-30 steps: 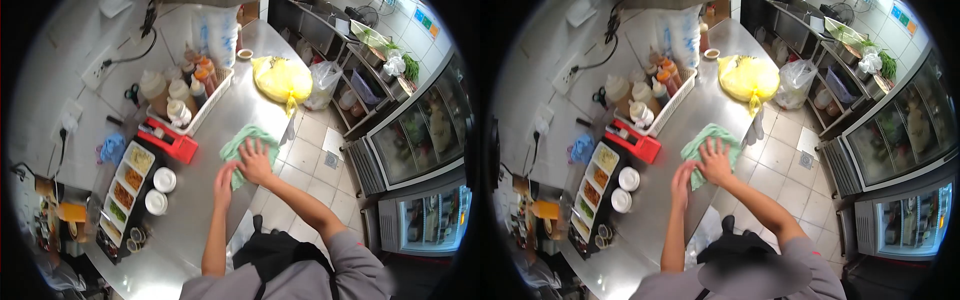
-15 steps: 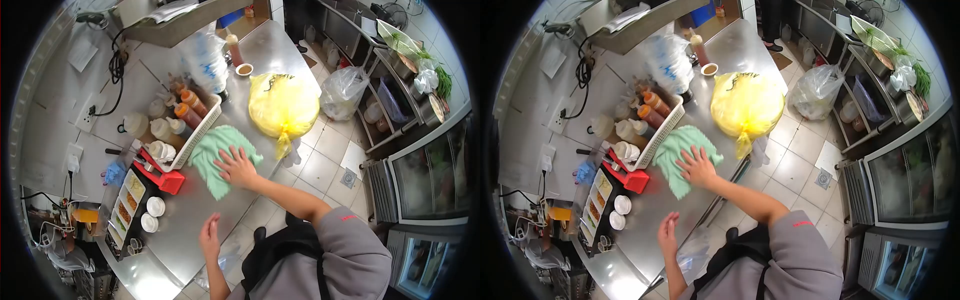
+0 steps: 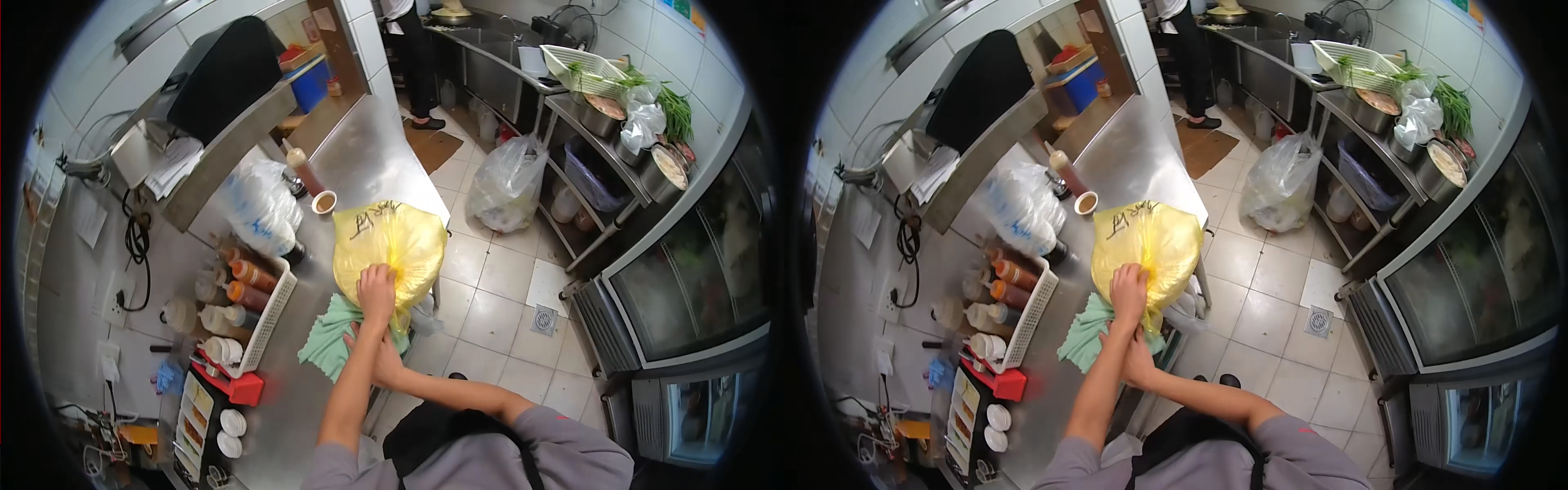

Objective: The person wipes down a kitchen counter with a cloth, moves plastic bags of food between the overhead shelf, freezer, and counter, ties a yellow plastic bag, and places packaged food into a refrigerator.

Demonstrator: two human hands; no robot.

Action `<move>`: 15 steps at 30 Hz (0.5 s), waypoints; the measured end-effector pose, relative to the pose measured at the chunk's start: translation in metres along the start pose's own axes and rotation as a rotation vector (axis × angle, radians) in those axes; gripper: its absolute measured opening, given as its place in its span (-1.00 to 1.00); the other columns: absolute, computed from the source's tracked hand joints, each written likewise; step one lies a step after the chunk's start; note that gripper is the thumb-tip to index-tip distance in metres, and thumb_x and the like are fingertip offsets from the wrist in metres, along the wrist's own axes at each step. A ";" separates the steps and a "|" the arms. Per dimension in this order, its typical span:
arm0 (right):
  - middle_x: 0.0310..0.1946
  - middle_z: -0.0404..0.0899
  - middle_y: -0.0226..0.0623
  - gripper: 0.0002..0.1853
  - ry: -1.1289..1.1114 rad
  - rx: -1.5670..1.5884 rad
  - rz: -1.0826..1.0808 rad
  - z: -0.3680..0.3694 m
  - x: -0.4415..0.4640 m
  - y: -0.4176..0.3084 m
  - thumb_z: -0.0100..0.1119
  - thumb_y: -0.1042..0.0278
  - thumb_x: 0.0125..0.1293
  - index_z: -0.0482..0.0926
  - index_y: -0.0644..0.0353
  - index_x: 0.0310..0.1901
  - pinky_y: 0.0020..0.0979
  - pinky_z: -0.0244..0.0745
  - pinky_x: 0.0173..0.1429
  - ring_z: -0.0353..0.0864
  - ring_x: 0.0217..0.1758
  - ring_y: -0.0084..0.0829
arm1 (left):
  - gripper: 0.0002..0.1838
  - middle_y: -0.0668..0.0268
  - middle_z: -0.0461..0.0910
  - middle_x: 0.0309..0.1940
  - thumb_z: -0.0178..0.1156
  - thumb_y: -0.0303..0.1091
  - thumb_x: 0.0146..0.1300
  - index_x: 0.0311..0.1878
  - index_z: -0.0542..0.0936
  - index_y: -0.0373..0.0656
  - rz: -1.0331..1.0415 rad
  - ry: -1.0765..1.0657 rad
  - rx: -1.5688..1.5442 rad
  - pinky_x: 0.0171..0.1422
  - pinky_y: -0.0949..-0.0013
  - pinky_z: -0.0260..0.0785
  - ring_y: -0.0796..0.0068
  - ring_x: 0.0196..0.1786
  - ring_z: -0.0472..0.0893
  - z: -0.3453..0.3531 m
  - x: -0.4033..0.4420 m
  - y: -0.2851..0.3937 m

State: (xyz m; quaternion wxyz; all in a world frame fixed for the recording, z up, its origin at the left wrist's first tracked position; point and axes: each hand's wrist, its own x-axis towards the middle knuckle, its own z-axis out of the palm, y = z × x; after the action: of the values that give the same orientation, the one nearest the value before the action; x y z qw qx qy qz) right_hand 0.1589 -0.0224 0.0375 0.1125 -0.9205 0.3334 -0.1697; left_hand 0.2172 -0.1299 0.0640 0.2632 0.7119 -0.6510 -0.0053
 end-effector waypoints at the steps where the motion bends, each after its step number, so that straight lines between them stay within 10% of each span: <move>1: 0.32 -0.04 0.05 -0.38 -0.132 -0.060 0.033 -0.006 0.005 -0.006 -0.26 -0.06 0.23 0.13 0.03 0.29 0.27 -0.33 0.27 -0.12 0.39 0.06 | -0.72 0.21 0.50 -0.21 0.08 -0.17 0.18 -0.16 0.45 -0.15 -0.016 0.058 -0.045 -0.10 0.20 0.27 0.15 -0.11 0.46 0.004 0.000 -0.004; 8: 0.29 0.10 -0.11 -0.45 -0.027 0.163 -0.158 0.014 0.027 -0.008 -0.16 -0.13 0.18 0.32 -0.15 0.19 0.15 -0.22 0.31 -0.08 0.38 -0.01 | -0.79 0.12 0.49 -0.52 0.09 -0.19 0.21 -0.32 0.48 -0.15 -0.124 0.129 -0.304 -0.45 0.15 0.25 0.03 -0.51 0.47 -0.032 0.031 -0.009; 12: 0.14 0.32 -0.23 -0.50 -0.154 0.389 -0.008 -0.003 0.027 0.017 0.04 -0.07 0.12 0.41 -0.10 0.09 -0.14 0.10 0.29 0.25 0.22 -0.12 | -0.76 0.21 0.48 -0.56 0.13 -0.21 0.20 -0.36 0.48 -0.22 0.005 0.347 -0.619 -0.45 0.38 0.27 0.31 -0.54 0.47 -0.095 0.035 -0.006; 15: 0.19 0.26 -0.18 -0.49 -0.025 0.144 -0.044 -0.003 0.045 0.053 -0.01 -0.11 0.14 0.39 -0.13 0.12 -0.05 0.00 0.31 0.14 0.27 -0.04 | -0.81 0.27 0.47 -0.56 0.14 -0.28 0.17 -0.38 0.49 -0.23 0.048 0.518 -0.537 -0.41 0.39 0.29 0.43 -0.52 0.45 -0.153 0.016 -0.008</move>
State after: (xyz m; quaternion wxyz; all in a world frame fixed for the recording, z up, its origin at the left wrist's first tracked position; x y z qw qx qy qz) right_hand 0.1597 -0.0914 0.0335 0.1786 -0.9193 0.2985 -0.1841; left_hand 0.2811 -0.0885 0.1985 0.5968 0.5798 -0.5546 0.0107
